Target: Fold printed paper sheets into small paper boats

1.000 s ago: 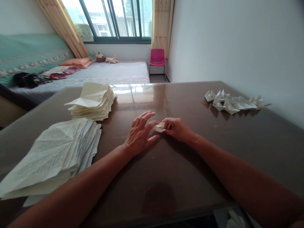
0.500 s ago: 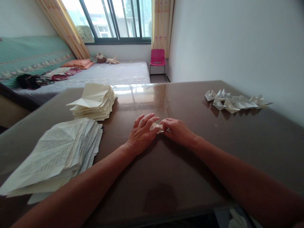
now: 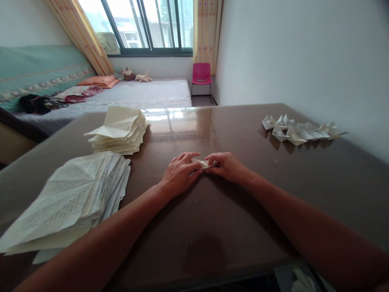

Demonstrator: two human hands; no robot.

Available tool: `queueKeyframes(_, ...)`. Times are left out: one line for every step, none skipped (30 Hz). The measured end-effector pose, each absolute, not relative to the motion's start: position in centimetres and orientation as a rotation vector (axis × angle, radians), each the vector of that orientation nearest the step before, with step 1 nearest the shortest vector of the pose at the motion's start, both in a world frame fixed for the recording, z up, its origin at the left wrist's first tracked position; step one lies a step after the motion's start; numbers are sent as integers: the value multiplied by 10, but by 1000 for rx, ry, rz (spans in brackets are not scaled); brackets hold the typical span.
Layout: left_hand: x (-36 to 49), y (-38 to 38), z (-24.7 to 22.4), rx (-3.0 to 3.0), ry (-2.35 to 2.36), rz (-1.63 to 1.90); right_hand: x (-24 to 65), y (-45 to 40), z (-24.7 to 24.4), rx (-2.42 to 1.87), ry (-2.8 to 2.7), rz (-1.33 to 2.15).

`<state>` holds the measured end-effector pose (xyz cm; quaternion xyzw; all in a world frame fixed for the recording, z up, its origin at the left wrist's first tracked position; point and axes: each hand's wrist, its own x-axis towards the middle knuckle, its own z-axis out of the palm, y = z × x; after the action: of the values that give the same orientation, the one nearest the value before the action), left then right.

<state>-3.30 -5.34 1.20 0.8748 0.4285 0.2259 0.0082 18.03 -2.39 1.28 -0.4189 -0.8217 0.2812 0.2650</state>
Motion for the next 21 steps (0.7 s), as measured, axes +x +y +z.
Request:
queueKeyframes(-34,-53,13,2709,1325,696,181,-22,11,-1141,-2167,862)
queueKeyframes(-36,-52,14,2689,1296,683,181,-21,10,-1142,-2120,952)
queueKeyframes(-38,-52,14,2674,1259,673,181,-20,9,-1134,-2085,1021)
queueKeyframes(-39,-51,13,2662,1225,668,181,-19,8,-1113,-2064,1067)
queueKeyframes(-40,-51,12,2653,1200,668,181,-19,7,-1083,-2052,1090)
queueKeyframes(-41,-50,10,2646,1185,675,181,-19,7,-1046,-2048,1087)
queueKeyframes(-42,-50,9,2644,1178,687,182,-19,8,-1008,-2052,1062)
queueKeyframes(-43,-50,7,2649,1177,702,183,-19,10,-970,-2065,1026)
queueKeyframes(-43,-50,5,2665,1180,716,184,-19,13,-935,-2091,991)
queueKeyframes(-44,-51,4,2692,1183,724,186,-19,15,-904,-2133,973)
queueKeyframes(-44,-52,4,2730,1186,724,187,-19,18,-880,-2183,980)
queueKeyframes(-43,-53,4,2777,1186,717,189,-18,20,-866,-2224,1015)
queueKeyframes(-43,-54,5,2830,1181,704,191,-17,21,-867,-2240,1070)
queueKeyframes(-41,-56,6,2886,1168,684,193,-16,21,-889,-2226,1123)
queueKeyframes(-40,-58,8,2942,1149,666,193,-14,20,-931,-2184,1157)
queueKeyframes(-38,-60,10,2991,1126,653,194,-13,18,-985,-2128,1167)
queueKeyframes(-37,-61,11,3033,1101,648,193,-13,16,-1037,-2070,1165)
queueKeyframes(-35,-63,12,3066,1075,657,192,-13,14,-1078,-2024,1167)
queueKeyframes(-34,-64,12,3091,1053,671,191,-13,12,-1104,-1994,1179)
queueKeyframes(-33,-65,12,3111,1036,687,190,-14,11,-1118,-1981,1195)
queueKeyframes(-32,-66,12,3128,1022,697,189,-15,10,-1123,-1986,1211)
